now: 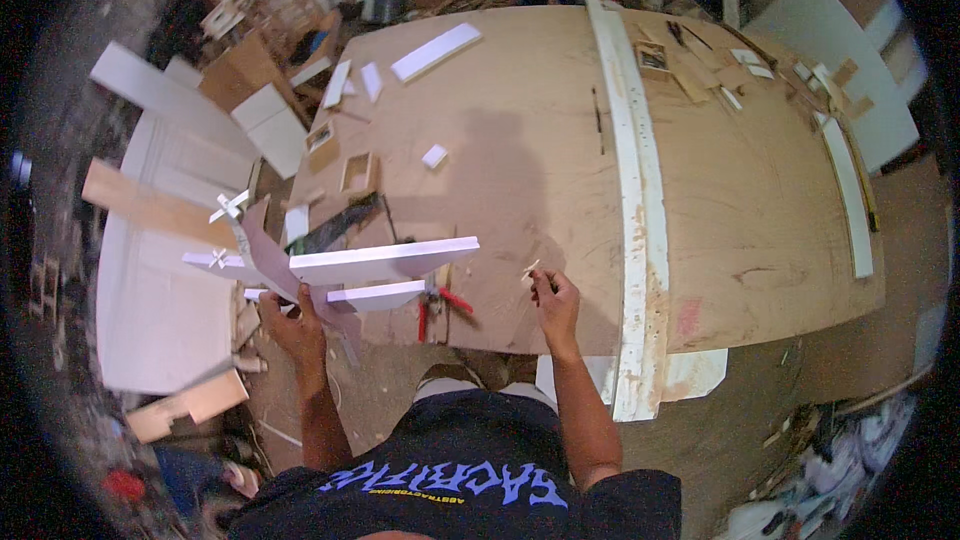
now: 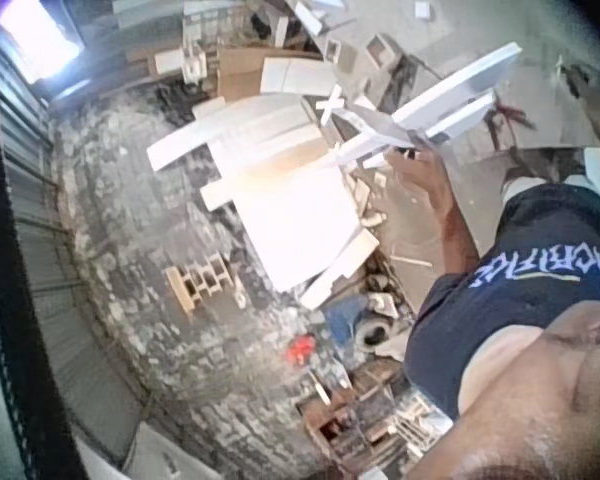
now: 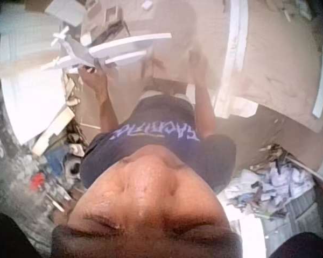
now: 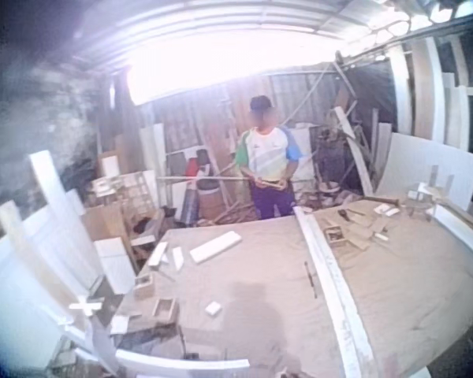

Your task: The person constructs a model airplane by cutting small wooden strips with shears, sanding a wooden piece, and hammering small wooden parts together to form the aircraft structure.

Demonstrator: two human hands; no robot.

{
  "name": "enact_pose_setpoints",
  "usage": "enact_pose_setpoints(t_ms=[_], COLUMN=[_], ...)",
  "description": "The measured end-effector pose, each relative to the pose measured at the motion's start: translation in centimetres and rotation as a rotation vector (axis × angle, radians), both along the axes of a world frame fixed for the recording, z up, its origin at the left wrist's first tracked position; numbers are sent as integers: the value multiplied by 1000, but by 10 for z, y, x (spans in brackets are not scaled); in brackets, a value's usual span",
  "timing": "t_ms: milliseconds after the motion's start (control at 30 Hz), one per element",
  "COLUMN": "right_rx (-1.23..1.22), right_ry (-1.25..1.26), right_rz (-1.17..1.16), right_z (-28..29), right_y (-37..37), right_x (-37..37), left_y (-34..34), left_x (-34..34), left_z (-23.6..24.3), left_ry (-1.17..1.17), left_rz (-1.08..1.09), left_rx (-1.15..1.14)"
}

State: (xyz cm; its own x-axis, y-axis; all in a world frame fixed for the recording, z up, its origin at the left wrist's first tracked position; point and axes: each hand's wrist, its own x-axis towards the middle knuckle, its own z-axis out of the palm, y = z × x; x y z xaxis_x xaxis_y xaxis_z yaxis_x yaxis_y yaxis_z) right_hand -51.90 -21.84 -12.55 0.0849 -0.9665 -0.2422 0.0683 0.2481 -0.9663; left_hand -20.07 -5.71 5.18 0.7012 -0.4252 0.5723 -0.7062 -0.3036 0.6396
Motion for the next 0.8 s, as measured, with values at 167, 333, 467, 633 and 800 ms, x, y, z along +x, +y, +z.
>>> enact_pose_setpoints(t_ms=[167, 333, 467, 633, 800], right_rx=[-16, -41, -36, 28, 16], right_ry=[-43, -55, -19, 18, 15], right_rz=[72, 190, 316, 357, 410], right_z=[11, 27, 27, 37, 27], right_y=[44, 111, 153, 165, 153], right_x=[14, 21, 18, 26, 40], left_y=[130, 230, 278, 289, 274], left_x=[-31, -67, -83, -89, -71], left_z=[-28, -87, -147, -197, -254], left_ry=[85, 233, 358, 336, 355], left_rz=[259, 377, 509, 642, 721], left_rx=[-6, 18, 19, -43, 58])
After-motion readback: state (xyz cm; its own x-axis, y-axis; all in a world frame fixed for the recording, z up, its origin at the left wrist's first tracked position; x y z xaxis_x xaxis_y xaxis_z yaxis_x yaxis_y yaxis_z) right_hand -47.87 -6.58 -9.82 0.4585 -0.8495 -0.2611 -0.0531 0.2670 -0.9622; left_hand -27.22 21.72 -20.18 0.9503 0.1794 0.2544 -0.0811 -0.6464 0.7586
